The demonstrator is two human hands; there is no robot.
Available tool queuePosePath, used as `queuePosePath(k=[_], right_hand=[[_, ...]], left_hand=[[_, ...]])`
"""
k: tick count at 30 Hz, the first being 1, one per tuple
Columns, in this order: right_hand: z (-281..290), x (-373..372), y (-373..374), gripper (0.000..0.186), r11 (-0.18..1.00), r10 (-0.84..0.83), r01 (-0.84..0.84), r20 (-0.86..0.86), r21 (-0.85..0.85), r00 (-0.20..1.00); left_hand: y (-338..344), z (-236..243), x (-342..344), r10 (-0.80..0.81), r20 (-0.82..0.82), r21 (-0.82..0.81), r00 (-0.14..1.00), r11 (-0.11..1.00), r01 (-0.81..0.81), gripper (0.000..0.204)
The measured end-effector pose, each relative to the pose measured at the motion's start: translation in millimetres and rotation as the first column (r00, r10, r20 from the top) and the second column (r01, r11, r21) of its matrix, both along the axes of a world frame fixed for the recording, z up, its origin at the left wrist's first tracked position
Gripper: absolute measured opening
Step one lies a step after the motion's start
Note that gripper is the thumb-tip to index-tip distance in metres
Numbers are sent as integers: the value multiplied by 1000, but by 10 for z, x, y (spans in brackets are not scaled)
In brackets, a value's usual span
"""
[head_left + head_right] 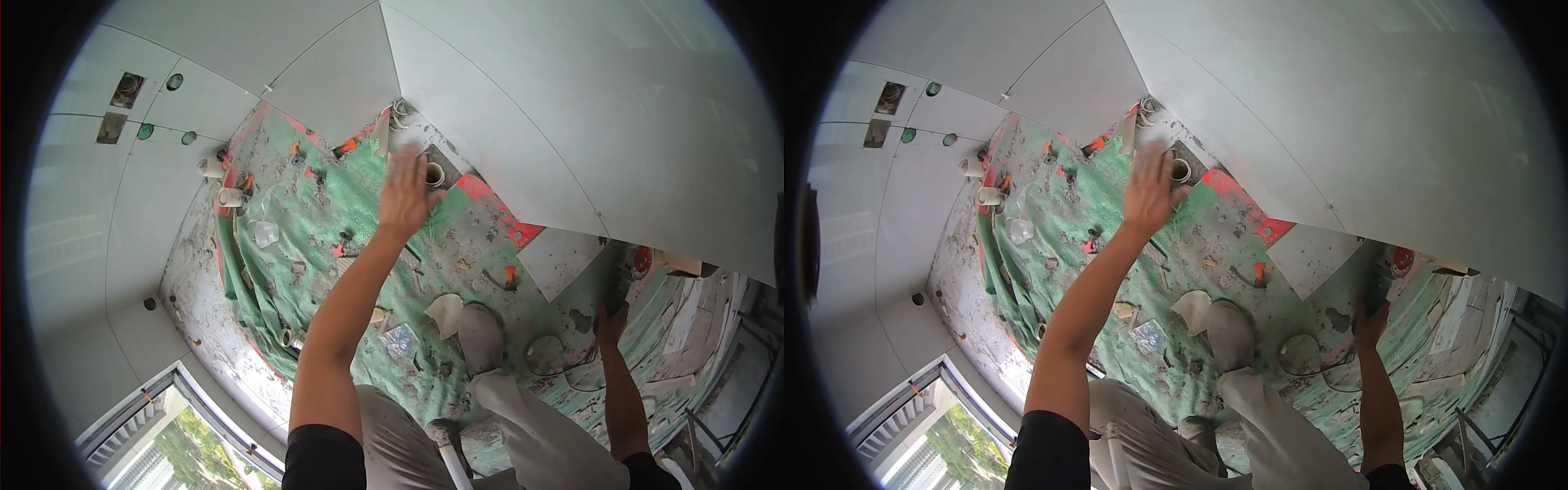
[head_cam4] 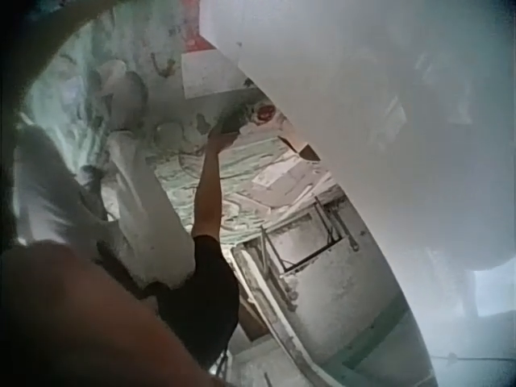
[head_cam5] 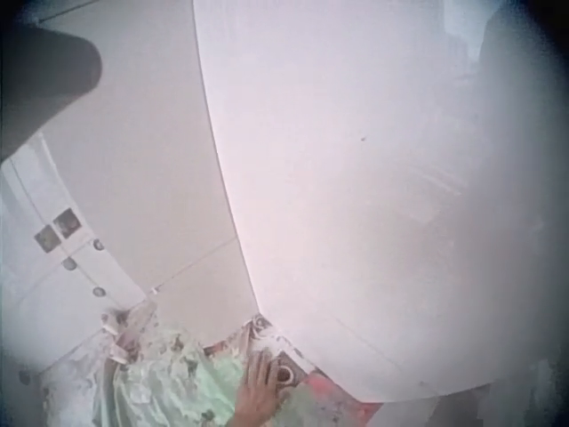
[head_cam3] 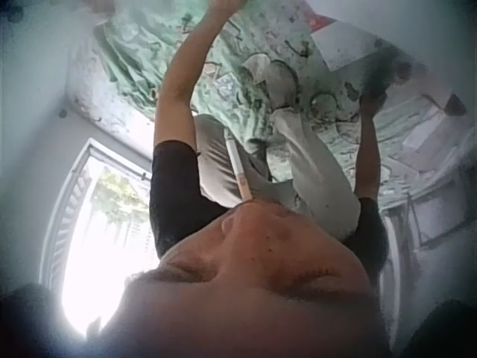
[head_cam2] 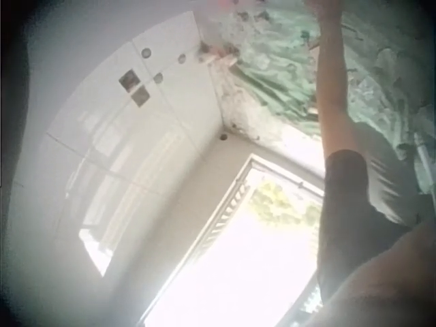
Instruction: Using an angle grinder to cut and trim floor tiles around a drain during bathroom renovation.
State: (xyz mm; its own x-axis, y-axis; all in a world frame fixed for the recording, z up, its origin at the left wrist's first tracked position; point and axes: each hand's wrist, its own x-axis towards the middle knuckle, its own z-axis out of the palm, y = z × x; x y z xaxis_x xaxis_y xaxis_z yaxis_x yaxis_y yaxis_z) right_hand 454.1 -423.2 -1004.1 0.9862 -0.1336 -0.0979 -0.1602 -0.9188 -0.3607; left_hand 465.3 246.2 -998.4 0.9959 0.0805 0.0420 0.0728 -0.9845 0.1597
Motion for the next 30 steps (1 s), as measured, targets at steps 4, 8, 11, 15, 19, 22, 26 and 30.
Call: queuePosePath(k=[4,8,11,15,19,22,26,30], right_hand=[[-69,-17,78,81,1000,18,-18,4,24,1000],[6,20,75,81,999,12,-12,-6,30,1000],[24,-2,71,80,999,28,-29,27,25,999],[-9,-16,157,79,998,33,-33,3,50,999],[25,16,60,78,999,25,-26,9,23,1000],[25,-29,195,78,999,27,-27,-1,44,1000],[34,33,90,78,1000,15,-15,29,9,999],[-15,0,138,80,999,7,-6,-20,44,1000]], left_hand=[[421,-14,-353,470,63,20,880,881,-472,80],[316,67,-500,248,174,7,953,967,-253,70],[106,123,-305,-34,169,-90,985,995,50,62],[181,-74,-142,-67,142,-22,988,997,71,54],[178,-132,-219,-35,200,-94,979,994,55,44],[281,-129,-407,-32,198,-49,980,998,42,38],[17,65,-289,-10,258,-162,966,985,54,32],[-101,69,-205,90,242,-217,966,975,-36,23]])
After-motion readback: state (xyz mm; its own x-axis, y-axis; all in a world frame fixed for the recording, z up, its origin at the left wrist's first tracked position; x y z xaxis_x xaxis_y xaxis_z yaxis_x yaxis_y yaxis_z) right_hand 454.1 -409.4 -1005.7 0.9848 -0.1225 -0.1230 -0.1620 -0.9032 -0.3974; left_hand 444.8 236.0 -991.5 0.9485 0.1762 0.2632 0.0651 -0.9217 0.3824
